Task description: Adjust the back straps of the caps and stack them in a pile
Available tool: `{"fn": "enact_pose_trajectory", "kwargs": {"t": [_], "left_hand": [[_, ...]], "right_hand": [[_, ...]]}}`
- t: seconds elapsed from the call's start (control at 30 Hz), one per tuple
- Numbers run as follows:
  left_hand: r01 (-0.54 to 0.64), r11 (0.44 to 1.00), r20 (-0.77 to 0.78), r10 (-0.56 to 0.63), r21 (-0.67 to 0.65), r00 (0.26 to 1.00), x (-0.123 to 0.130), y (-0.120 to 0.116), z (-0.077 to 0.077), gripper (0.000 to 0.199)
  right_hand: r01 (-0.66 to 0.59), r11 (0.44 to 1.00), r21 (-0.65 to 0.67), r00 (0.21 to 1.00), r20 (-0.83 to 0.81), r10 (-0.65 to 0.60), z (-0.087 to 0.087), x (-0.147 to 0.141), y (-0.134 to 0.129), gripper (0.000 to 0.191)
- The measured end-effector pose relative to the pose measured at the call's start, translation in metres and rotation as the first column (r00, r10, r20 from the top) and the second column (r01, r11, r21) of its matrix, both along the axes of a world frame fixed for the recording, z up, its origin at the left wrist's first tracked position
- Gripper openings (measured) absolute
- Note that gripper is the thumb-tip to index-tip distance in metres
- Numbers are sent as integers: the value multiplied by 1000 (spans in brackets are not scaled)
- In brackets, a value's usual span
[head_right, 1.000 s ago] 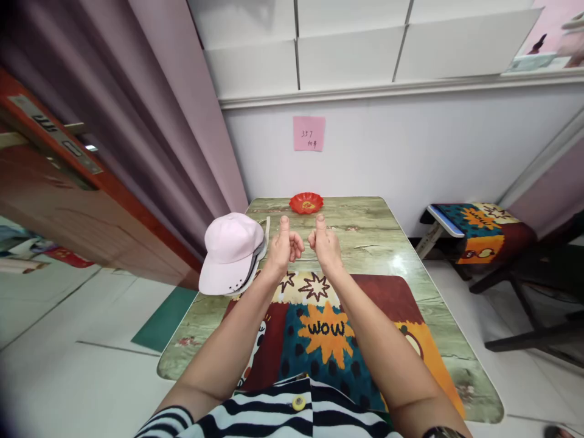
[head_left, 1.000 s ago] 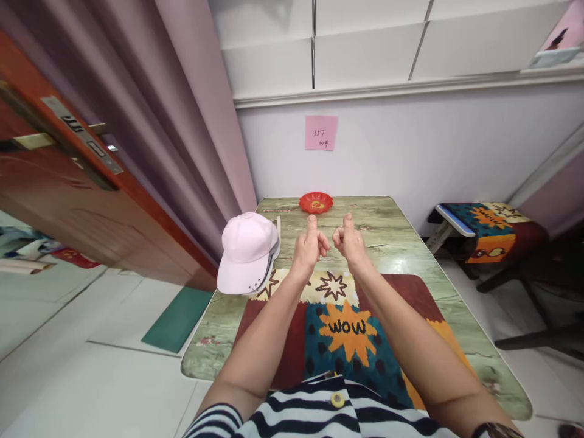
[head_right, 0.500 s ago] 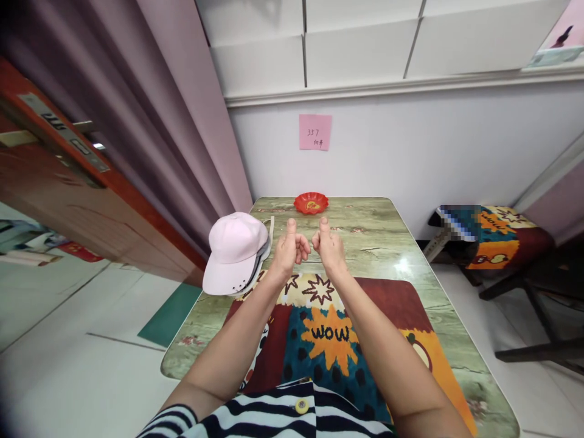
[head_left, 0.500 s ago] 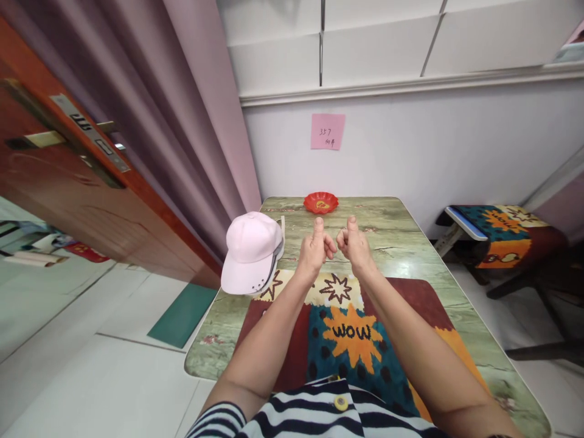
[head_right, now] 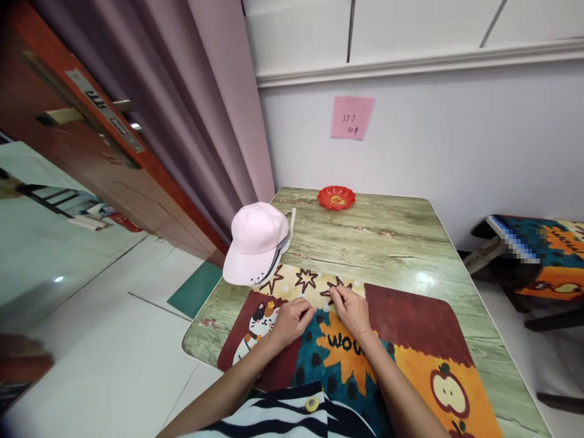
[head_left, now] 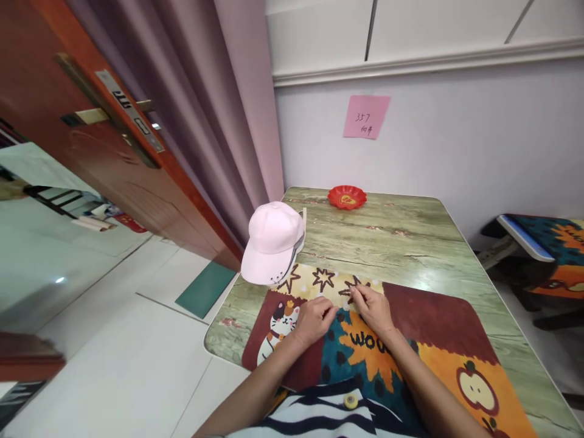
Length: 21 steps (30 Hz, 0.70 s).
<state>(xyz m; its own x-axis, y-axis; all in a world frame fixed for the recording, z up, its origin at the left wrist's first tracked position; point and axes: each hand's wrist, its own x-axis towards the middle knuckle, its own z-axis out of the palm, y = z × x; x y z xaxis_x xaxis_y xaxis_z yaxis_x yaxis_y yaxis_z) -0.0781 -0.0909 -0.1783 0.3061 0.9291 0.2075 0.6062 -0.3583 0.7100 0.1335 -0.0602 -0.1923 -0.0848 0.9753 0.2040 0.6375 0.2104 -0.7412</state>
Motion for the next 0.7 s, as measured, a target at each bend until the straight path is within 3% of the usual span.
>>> {"fn": "enact_pose_trajectory", "kwargs": {"t": [0.17,0.27,0.33,0.47,0.57,0.7], "left_hand": [[-4,1000,-28,4,7,1000,4,5,2,30],[-40,997,128,48,-59,991,1,6,5,27],[-121,977,311,172,-177,935,-6,3,7,25],[-218,862,543,465,-457,699,-36,-8,13,29],[-280,786,602,606,-550,520,-65,-18,20,35],[-337,692,676,713,-638,185,-101,-21,33,37]], "right_hand": [[20,1000,19,995,100,-21,0,-1,2,48],[6,1000,-2,997,74,-5,0,1,0,49],[1,1000,-10,998,65,0,0,3,-1,51],[-13,1000,6,998,59,12,1,4,-1,51],[-14,1000,13,998,55,13,2,3,-1,51],[-3,1000,12,998,58,2,3,2,0,50]]}}
